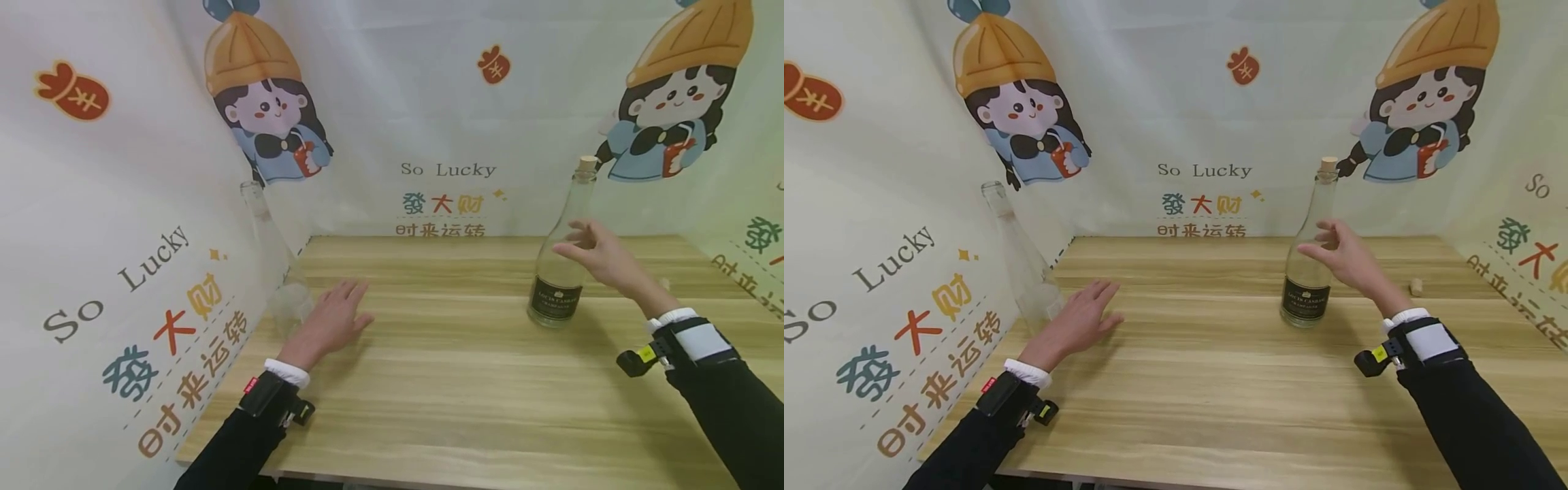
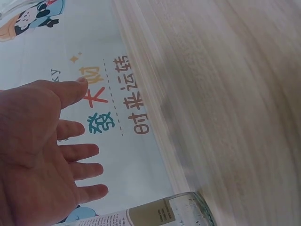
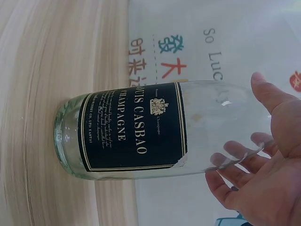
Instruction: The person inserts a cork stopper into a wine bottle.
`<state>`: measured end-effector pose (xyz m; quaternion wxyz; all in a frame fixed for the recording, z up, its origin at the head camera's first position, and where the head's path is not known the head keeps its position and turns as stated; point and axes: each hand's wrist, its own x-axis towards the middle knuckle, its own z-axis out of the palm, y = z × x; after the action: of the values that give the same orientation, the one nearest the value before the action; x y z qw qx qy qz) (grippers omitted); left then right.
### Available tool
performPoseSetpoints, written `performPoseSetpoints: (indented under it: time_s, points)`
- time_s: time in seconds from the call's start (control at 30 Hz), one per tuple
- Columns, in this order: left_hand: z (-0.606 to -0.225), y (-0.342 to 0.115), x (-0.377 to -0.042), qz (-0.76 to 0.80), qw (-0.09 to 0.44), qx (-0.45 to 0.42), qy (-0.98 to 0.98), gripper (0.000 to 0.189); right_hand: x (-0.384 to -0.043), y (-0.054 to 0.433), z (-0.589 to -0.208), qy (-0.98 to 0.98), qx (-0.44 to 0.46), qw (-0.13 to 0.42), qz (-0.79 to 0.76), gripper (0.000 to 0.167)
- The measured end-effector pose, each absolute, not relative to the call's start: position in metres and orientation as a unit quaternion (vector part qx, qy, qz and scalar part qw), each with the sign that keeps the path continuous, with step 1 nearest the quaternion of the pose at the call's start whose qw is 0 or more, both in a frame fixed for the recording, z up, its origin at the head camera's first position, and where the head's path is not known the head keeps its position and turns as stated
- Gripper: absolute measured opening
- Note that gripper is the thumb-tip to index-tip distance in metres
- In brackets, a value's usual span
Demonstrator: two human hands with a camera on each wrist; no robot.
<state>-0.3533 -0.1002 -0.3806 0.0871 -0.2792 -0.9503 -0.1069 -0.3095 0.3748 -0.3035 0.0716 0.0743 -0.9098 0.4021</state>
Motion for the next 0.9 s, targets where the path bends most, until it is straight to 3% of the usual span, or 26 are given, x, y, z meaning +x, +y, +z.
performPoseSetpoints:
  time_s: [0.9]
  points:
    - [-0.384,-0.100,-0.355,-0.105,0.078,-0.276,-0.952,0.069,-0.334,0.408,-0.309,-0.891,-0.005,0.133,0.434,0.090]
